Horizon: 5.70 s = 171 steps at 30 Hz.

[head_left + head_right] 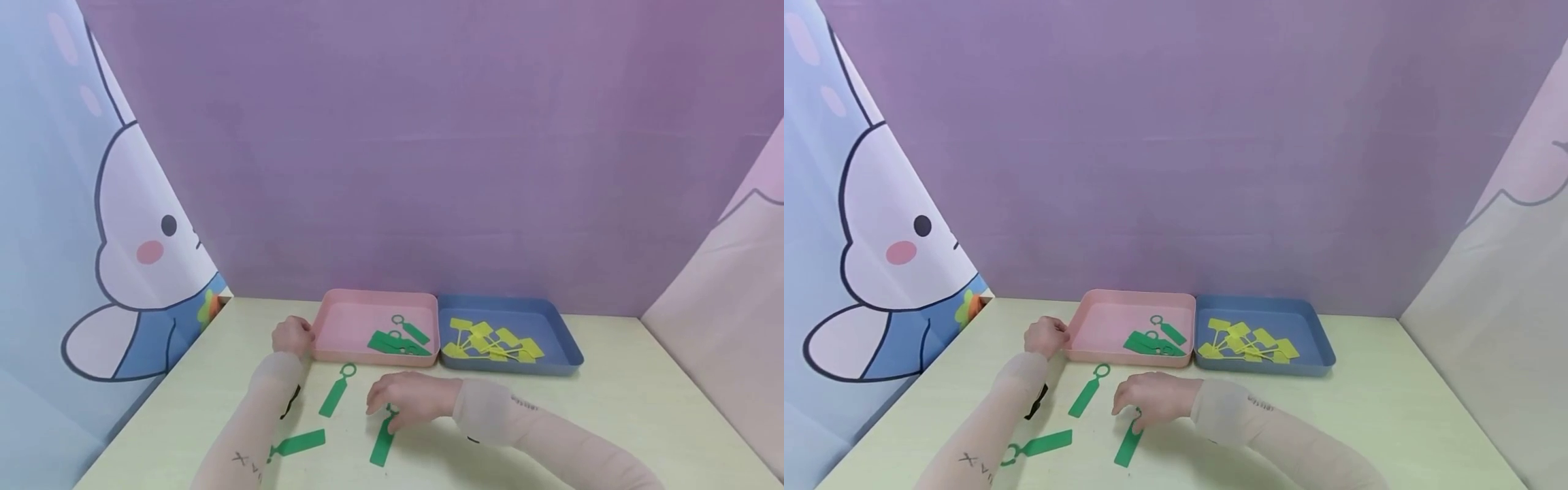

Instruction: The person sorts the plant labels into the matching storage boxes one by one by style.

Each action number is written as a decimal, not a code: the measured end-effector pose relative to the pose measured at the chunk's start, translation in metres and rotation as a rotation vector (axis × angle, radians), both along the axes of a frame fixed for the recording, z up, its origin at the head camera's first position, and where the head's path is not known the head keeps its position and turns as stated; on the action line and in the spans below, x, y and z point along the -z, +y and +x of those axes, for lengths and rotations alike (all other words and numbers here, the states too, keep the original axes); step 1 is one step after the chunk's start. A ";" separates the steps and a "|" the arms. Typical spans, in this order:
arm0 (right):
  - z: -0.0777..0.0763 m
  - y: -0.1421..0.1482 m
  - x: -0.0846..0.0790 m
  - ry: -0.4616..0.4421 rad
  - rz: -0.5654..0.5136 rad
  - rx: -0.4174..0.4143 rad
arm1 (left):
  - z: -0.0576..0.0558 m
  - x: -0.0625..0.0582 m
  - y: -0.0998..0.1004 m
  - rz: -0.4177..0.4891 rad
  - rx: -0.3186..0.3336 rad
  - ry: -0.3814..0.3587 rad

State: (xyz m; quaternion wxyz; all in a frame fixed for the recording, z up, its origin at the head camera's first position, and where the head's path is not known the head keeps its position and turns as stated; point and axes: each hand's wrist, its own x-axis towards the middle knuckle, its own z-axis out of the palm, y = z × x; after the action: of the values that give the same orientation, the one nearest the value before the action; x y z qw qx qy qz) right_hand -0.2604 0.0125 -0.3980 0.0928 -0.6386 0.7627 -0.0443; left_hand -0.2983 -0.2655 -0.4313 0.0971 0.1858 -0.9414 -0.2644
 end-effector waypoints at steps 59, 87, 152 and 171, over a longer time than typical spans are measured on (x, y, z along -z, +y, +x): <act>0.015 0.000 0.035 0.107 0.004 -0.183 | -0.003 0.007 -0.005 0.032 0.011 -0.029; 0.022 0.000 0.029 0.114 0.056 -0.136 | -0.003 0.007 -0.004 0.045 -0.005 -0.016; -0.080 -0.010 -0.005 -0.255 -0.356 0.459 | 0.001 0.005 -0.005 0.015 0.002 0.022; -0.107 -0.010 0.016 -0.402 -0.494 0.704 | -0.002 0.006 0.001 0.022 -0.008 0.016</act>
State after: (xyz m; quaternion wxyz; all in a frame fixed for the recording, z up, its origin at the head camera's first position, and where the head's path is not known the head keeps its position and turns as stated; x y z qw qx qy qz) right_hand -0.3677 0.0028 -0.4143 0.0634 -0.3228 0.8663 -0.3759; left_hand -0.2998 -0.2648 -0.4369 0.1037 0.1884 -0.9368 -0.2758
